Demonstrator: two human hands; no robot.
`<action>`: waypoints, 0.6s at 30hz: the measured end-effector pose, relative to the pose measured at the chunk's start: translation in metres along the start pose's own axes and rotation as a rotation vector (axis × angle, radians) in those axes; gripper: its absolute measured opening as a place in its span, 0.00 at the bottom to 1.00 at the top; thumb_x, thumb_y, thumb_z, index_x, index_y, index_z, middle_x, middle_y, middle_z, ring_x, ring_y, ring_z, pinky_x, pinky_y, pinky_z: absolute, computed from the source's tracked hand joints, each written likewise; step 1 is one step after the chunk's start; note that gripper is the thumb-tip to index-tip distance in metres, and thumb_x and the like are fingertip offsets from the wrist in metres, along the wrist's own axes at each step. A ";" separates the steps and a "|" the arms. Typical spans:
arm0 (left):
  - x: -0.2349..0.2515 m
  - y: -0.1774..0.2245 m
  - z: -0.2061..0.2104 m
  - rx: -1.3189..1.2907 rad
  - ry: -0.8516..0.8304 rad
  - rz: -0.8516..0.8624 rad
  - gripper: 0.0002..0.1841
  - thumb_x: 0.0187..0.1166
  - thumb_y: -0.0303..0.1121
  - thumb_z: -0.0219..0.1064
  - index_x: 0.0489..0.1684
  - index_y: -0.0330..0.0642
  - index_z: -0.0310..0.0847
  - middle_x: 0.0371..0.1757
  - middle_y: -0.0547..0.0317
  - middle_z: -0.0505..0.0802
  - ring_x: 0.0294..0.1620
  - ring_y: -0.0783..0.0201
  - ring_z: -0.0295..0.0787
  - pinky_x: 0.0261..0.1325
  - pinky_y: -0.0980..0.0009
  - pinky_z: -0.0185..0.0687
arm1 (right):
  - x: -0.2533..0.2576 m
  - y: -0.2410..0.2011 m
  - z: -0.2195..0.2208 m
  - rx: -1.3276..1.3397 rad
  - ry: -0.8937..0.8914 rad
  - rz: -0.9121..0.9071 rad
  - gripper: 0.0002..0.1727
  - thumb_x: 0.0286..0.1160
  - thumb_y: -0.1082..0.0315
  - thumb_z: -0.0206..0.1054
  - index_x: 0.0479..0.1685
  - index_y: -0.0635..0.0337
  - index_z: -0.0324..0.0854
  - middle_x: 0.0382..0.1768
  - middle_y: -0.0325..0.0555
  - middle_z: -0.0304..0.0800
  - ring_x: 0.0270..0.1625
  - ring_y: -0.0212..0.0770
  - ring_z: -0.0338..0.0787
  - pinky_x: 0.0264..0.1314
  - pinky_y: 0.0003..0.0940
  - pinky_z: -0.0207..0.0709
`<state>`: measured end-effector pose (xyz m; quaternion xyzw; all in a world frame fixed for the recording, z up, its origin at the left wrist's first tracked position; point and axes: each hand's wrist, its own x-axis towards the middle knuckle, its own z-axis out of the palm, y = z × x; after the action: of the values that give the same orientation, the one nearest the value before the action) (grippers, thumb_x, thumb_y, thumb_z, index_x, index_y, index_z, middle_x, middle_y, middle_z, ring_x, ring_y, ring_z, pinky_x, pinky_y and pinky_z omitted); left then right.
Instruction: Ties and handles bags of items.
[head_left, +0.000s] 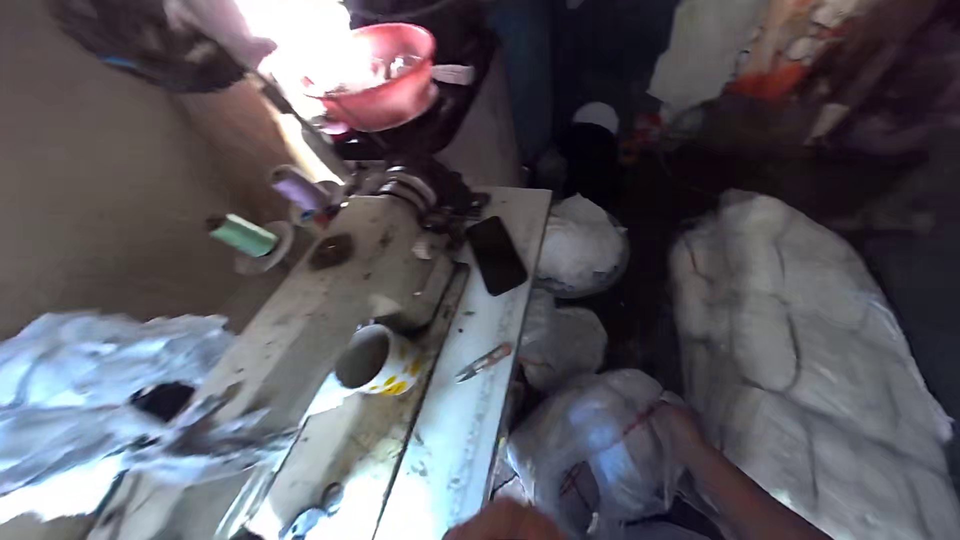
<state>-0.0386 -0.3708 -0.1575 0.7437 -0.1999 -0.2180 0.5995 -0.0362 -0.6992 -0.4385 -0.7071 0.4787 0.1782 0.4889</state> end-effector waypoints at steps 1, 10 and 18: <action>0.020 -0.019 0.018 -0.091 -0.013 -0.111 0.18 0.88 0.35 0.58 0.52 0.24 0.86 0.52 0.49 0.94 0.56 0.66 0.90 0.65 0.65 0.84 | 0.001 0.003 -0.005 0.047 -0.020 0.010 0.21 0.82 0.67 0.67 0.67 0.73 0.78 0.64 0.68 0.84 0.68 0.60 0.84 0.72 0.58 0.75; 0.186 -0.162 0.142 0.234 -0.352 -0.543 0.18 0.90 0.30 0.56 0.71 0.33 0.82 0.70 0.40 0.88 0.71 0.51 0.85 0.79 0.56 0.74 | 0.006 0.036 -0.042 0.120 -0.249 -0.133 0.24 0.84 0.68 0.65 0.73 0.73 0.74 0.68 0.65 0.83 0.69 0.51 0.84 0.75 0.45 0.75; 0.223 -0.198 0.209 0.396 -0.619 -0.428 0.22 0.84 0.30 0.64 0.77 0.37 0.79 0.76 0.36 0.83 0.80 0.45 0.77 0.86 0.55 0.65 | 0.006 0.027 -0.052 0.066 -0.267 -0.208 0.20 0.82 0.73 0.63 0.70 0.75 0.77 0.68 0.66 0.83 0.71 0.50 0.83 0.78 0.41 0.72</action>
<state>0.0347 -0.6235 -0.4091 0.7688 -0.2494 -0.5079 0.2979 -0.0680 -0.7488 -0.4327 -0.7063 0.3396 0.2032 0.5869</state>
